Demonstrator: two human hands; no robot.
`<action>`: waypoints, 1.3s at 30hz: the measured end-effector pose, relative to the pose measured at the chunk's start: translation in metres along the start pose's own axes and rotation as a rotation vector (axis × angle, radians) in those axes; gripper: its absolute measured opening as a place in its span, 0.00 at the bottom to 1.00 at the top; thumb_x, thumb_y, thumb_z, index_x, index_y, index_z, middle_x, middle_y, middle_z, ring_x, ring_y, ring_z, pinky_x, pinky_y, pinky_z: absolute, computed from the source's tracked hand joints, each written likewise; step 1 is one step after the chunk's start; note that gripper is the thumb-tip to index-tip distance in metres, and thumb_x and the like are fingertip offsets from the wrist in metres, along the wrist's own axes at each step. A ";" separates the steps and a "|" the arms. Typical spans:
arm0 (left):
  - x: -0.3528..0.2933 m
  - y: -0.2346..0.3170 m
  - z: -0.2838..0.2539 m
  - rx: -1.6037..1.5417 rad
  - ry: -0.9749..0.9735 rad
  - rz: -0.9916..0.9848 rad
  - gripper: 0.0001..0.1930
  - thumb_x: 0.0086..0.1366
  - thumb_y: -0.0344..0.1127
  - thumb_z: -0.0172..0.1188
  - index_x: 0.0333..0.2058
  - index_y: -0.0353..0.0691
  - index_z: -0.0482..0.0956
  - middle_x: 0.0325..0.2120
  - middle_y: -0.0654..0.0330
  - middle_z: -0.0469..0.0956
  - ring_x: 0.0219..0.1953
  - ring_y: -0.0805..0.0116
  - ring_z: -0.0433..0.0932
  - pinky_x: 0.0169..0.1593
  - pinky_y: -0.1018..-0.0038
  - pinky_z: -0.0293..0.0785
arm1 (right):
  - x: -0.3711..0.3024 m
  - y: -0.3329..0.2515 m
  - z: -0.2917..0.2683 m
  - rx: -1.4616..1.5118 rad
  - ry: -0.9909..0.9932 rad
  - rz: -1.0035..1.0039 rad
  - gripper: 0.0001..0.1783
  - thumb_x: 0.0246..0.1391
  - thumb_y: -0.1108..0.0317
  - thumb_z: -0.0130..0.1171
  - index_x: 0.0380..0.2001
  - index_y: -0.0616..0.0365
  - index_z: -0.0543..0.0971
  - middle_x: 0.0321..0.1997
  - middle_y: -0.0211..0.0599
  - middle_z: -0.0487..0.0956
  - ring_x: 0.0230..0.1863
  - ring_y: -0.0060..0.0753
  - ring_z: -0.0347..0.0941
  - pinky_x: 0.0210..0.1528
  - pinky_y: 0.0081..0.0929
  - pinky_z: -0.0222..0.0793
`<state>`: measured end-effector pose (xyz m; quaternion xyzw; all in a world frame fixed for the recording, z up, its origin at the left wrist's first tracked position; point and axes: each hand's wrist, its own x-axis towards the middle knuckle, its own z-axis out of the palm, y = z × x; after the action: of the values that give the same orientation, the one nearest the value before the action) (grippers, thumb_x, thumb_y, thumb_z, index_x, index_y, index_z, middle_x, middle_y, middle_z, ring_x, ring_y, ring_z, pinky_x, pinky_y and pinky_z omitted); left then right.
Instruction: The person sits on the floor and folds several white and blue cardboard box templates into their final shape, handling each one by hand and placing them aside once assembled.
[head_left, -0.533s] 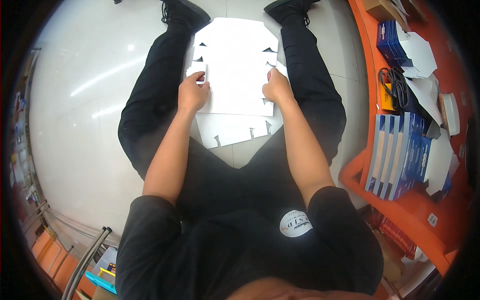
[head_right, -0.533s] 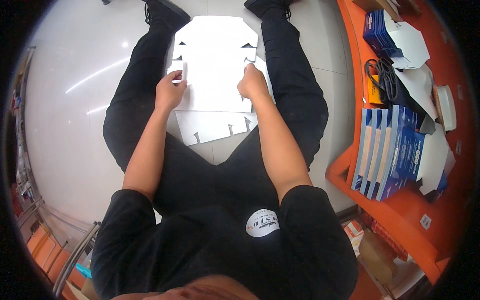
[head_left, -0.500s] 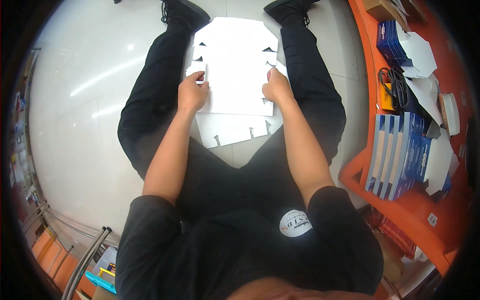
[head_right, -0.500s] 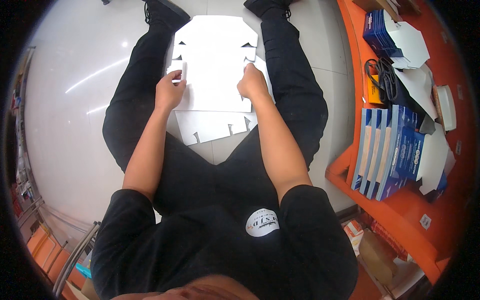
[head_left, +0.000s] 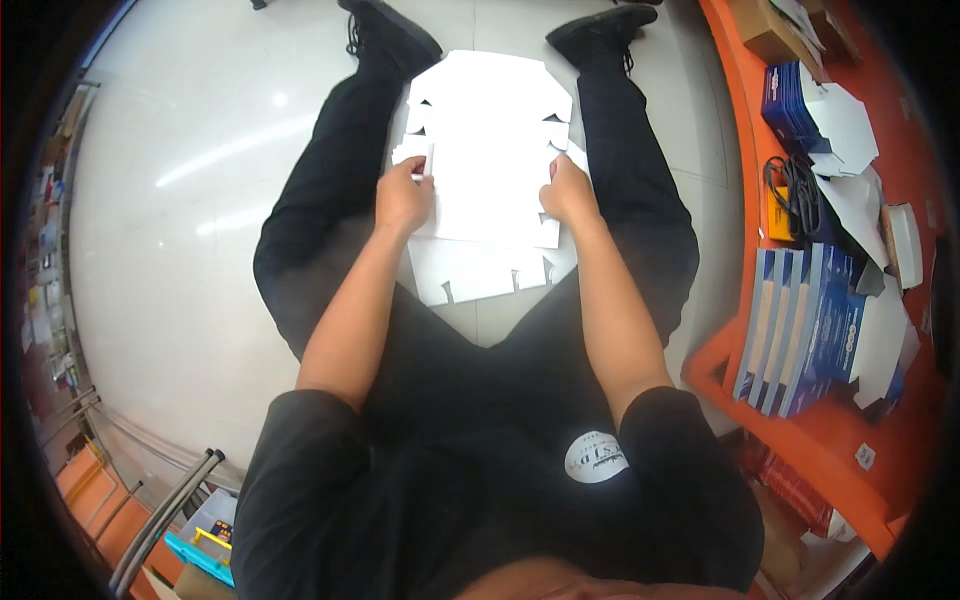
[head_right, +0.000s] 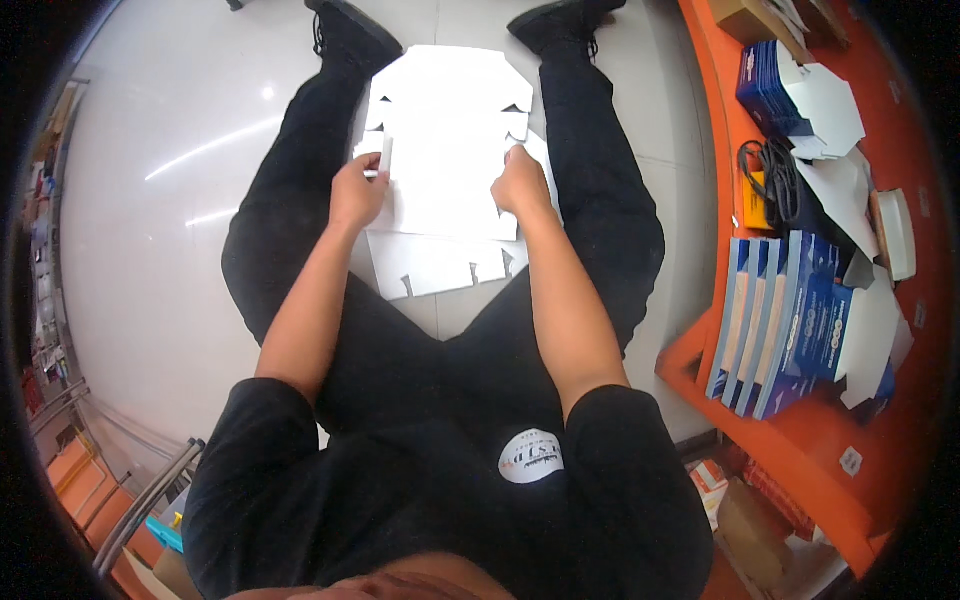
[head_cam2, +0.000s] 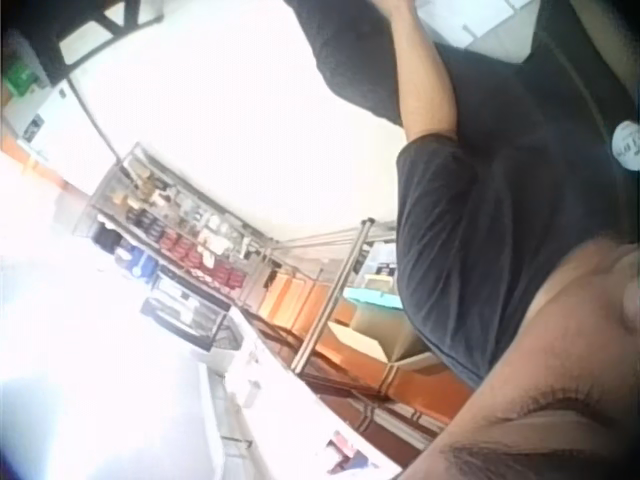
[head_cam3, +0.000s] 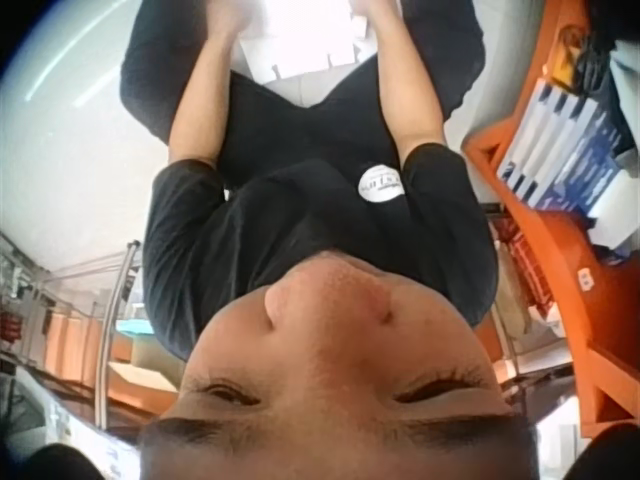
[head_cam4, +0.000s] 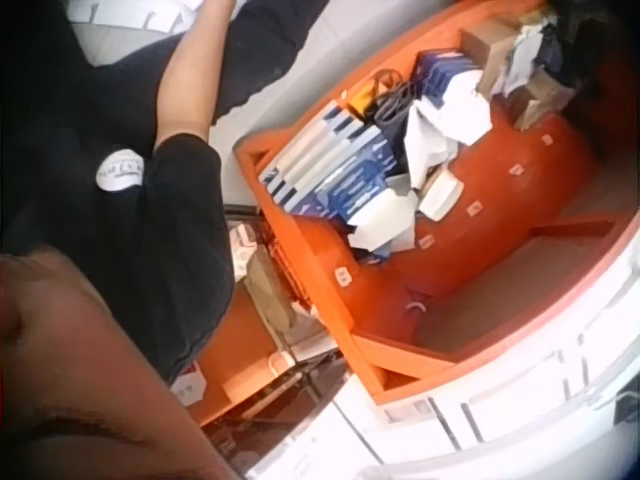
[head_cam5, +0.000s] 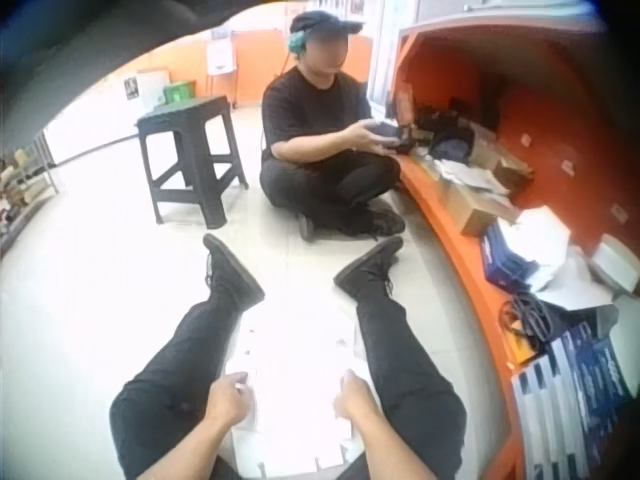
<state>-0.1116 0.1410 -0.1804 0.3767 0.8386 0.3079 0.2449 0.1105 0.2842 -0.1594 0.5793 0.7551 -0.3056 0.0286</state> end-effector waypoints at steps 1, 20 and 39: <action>0.000 0.004 -0.002 0.027 -0.012 0.010 0.19 0.64 0.33 0.65 0.53 0.35 0.81 0.44 0.52 0.85 0.41 0.60 0.86 0.49 0.69 0.79 | 0.002 0.002 -0.001 0.005 0.020 -0.025 0.13 0.48 0.74 0.57 0.40 0.62 0.73 0.41 0.55 0.81 0.46 0.56 0.79 0.49 0.41 0.72; -0.010 0.017 0.013 0.080 -0.135 0.107 0.25 0.66 0.44 0.63 0.55 0.31 0.79 0.53 0.41 0.79 0.57 0.44 0.77 0.63 0.59 0.71 | -0.017 -0.019 0.017 0.063 -0.004 -0.194 0.24 0.55 0.63 0.67 0.48 0.69 0.72 0.43 0.62 0.82 0.48 0.63 0.80 0.53 0.49 0.75; -0.034 0.070 -0.008 0.003 0.037 0.498 0.19 0.71 0.39 0.59 0.53 0.31 0.78 0.48 0.41 0.81 0.49 0.46 0.81 0.57 0.59 0.76 | -0.073 -0.051 -0.051 0.064 0.187 -0.493 0.27 0.60 0.74 0.46 0.64 0.63 0.69 0.38 0.56 0.84 0.46 0.65 0.78 0.55 0.46 0.72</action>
<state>-0.0628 0.1484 -0.1202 0.5665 0.7247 0.3645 0.1452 0.1046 0.2392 -0.0667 0.4041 0.8627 -0.2724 -0.1350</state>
